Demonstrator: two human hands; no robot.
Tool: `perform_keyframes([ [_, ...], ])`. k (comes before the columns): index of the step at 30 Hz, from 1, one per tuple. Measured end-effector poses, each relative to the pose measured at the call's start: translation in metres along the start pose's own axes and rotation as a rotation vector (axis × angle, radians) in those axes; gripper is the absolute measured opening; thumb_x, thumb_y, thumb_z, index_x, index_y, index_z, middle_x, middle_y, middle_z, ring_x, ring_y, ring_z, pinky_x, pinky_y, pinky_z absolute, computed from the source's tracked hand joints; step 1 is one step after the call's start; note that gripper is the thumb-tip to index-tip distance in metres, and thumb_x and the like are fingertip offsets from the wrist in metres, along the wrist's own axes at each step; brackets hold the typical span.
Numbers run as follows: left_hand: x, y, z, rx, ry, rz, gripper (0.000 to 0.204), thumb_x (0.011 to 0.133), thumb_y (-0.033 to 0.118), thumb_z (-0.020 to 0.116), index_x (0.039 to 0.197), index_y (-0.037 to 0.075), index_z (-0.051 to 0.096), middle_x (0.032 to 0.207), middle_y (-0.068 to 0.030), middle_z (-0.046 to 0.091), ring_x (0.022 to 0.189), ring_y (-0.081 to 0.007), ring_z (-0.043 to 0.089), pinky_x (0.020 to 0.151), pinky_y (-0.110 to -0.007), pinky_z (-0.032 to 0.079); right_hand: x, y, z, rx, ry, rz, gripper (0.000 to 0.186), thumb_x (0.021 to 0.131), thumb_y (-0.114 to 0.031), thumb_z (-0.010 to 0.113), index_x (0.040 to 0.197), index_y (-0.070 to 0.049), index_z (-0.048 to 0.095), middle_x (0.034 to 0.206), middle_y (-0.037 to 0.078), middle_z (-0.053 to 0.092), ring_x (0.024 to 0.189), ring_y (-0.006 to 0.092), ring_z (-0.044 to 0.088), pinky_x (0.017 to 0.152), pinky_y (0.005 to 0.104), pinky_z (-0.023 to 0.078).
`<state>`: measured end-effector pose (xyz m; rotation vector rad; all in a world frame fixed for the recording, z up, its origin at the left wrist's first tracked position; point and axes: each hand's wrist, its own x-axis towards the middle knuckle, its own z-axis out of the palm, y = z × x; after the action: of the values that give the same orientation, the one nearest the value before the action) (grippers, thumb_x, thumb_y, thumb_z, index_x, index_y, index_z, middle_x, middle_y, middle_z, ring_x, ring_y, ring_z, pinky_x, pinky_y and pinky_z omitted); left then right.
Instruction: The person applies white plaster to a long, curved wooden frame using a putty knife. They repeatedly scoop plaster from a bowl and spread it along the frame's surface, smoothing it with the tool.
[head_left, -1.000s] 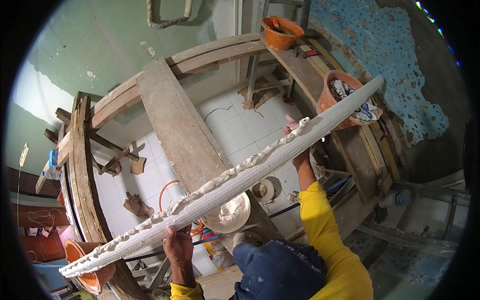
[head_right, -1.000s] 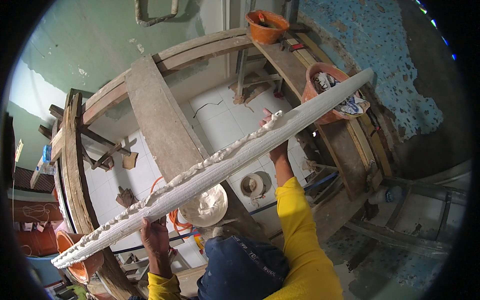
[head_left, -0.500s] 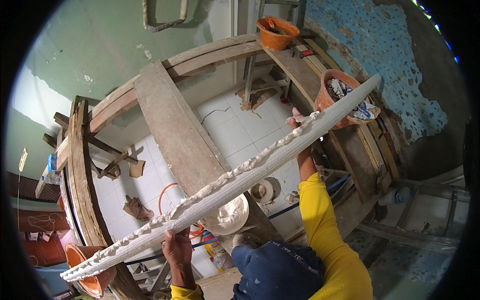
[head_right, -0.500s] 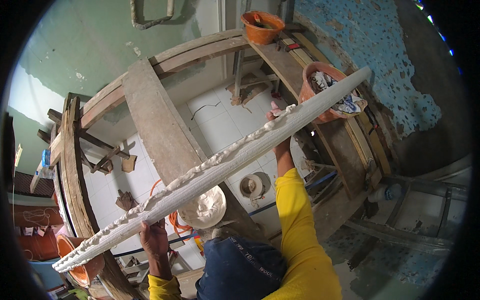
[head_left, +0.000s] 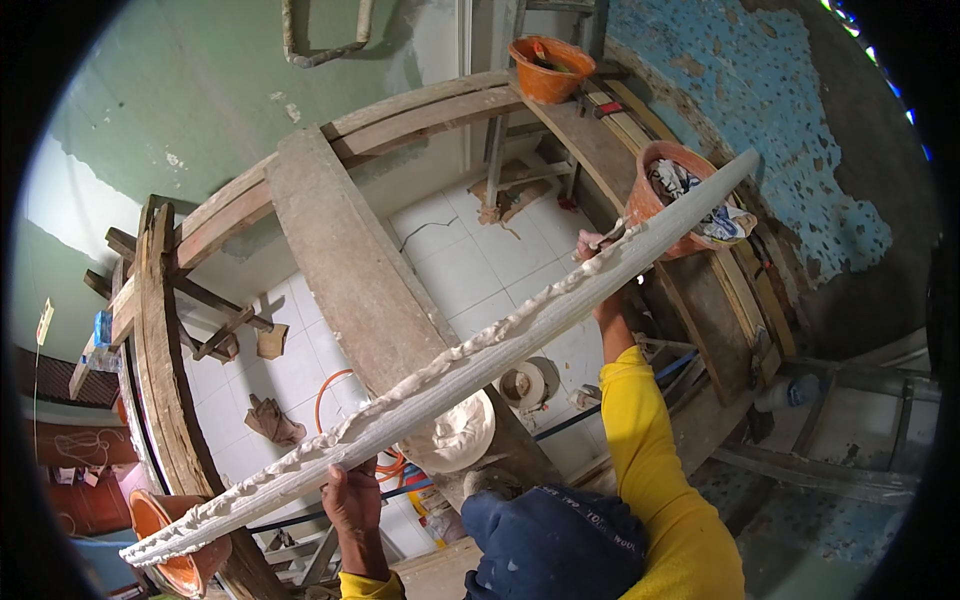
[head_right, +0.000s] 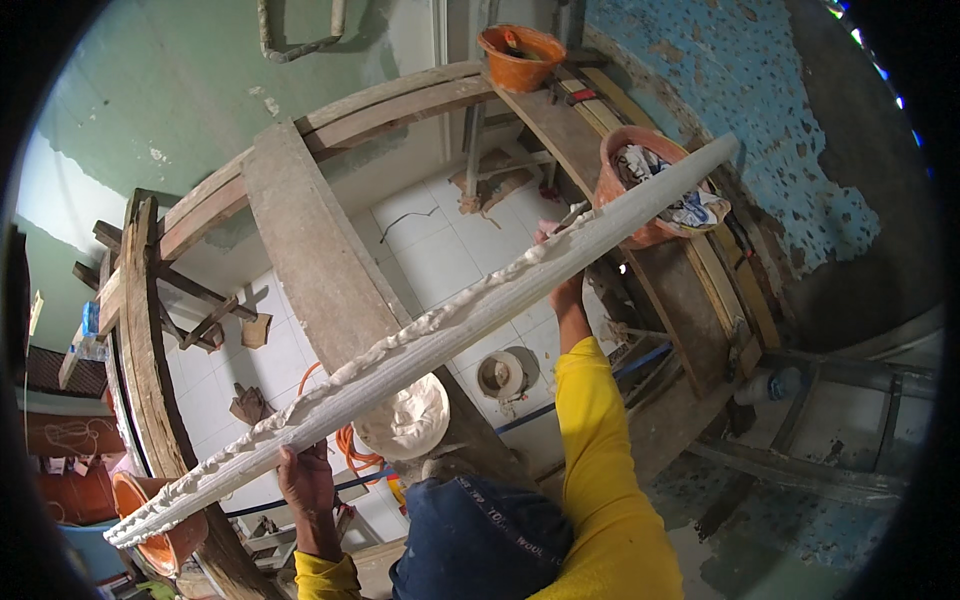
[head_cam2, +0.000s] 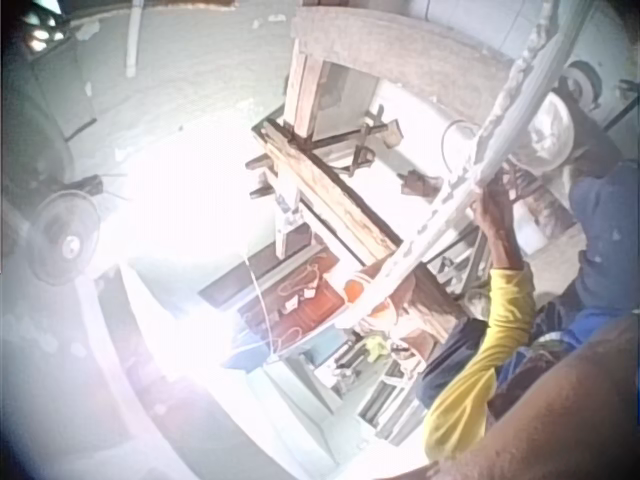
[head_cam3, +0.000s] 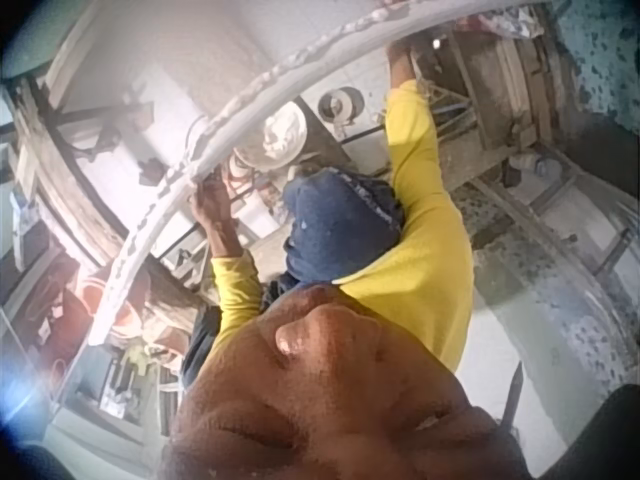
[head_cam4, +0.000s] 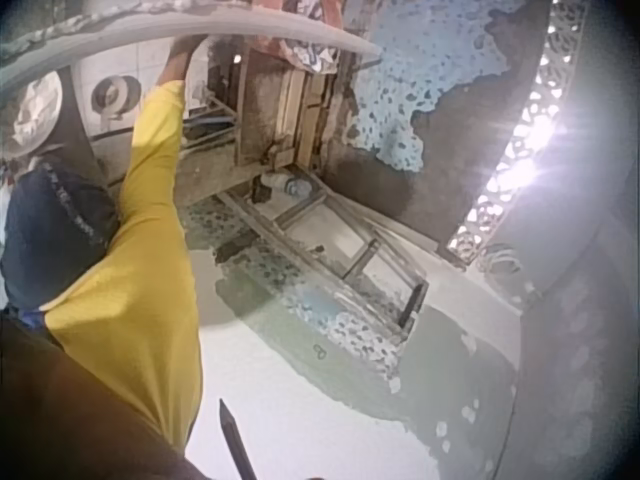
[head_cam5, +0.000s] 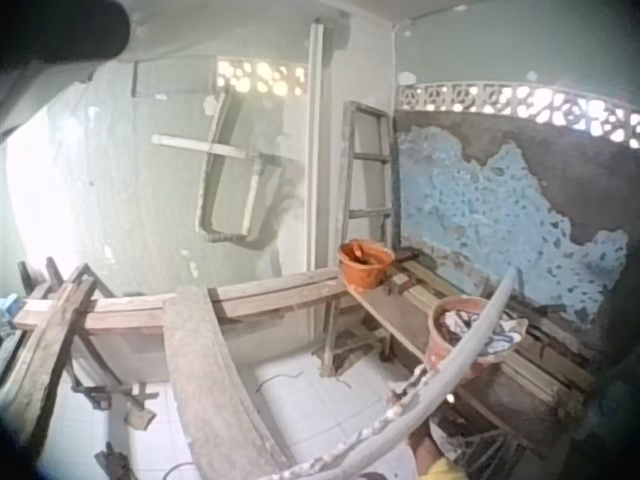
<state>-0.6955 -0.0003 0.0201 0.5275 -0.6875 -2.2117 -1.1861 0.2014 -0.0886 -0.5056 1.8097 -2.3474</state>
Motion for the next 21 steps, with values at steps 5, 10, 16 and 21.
perform_keyframes([
  [5,0.0,0.002,0.003,0.004,-0.013,0.003,0.052,0.098,0.019,0.066,0.145,0.008,0.048,0.145,-0.0145,0.055,0.136,-0.0294,0.053,0.118,-0.047,0.041,0.009,-0.057,0.043,-0.33,0.038,-0.132,0.038,0.096,-0.026,0.07,0.122,0.0,0.063,0.123,0.015,0.066,0.115,0.0239,0.06,0.104,0.0397,0.046],
  [10,0.0,-0.001,0.003,0.015,-0.001,-0.005,0.053,0.097,0.02,0.067,0.145,0.007,0.047,0.146,-0.0144,0.055,0.136,-0.0295,0.053,0.118,-0.047,0.041,0.009,-0.031,0.043,-0.167,0.07,-0.2,0.029,0.096,-0.02,0.071,0.117,-0.001,0.063,0.129,0.018,0.064,0.118,0.0261,0.059,0.107,0.042,0.045],
  [16,0.0,-0.001,-0.002,0.023,-0.008,-0.003,0.054,0.097,0.021,0.068,0.145,0.007,0.047,0.147,-0.0147,0.054,0.137,-0.0298,0.052,0.12,-0.048,0.039,-0.004,-0.013,0.049,-0.052,0.086,-0.184,0.028,0.096,-0.016,0.071,0.118,-0.002,0.061,0.136,0.02,0.058,0.127,0.0282,0.056,0.114,0.0455,0.042],
  [21,0.002,-0.001,-0.002,0.013,-0.011,-0.006,0.053,0.096,0.02,0.068,0.144,0.007,0.049,0.145,-0.0155,0.055,0.136,-0.0298,0.052,0.119,-0.047,0.04,-0.023,0.005,0.036,0.032,0.085,-0.126,0.032,0.096,-0.017,0.07,0.123,-0.002,0.06,0.128,0.016,0.058,0.12,0.0251,0.059,0.109,0.0415,0.046],
])
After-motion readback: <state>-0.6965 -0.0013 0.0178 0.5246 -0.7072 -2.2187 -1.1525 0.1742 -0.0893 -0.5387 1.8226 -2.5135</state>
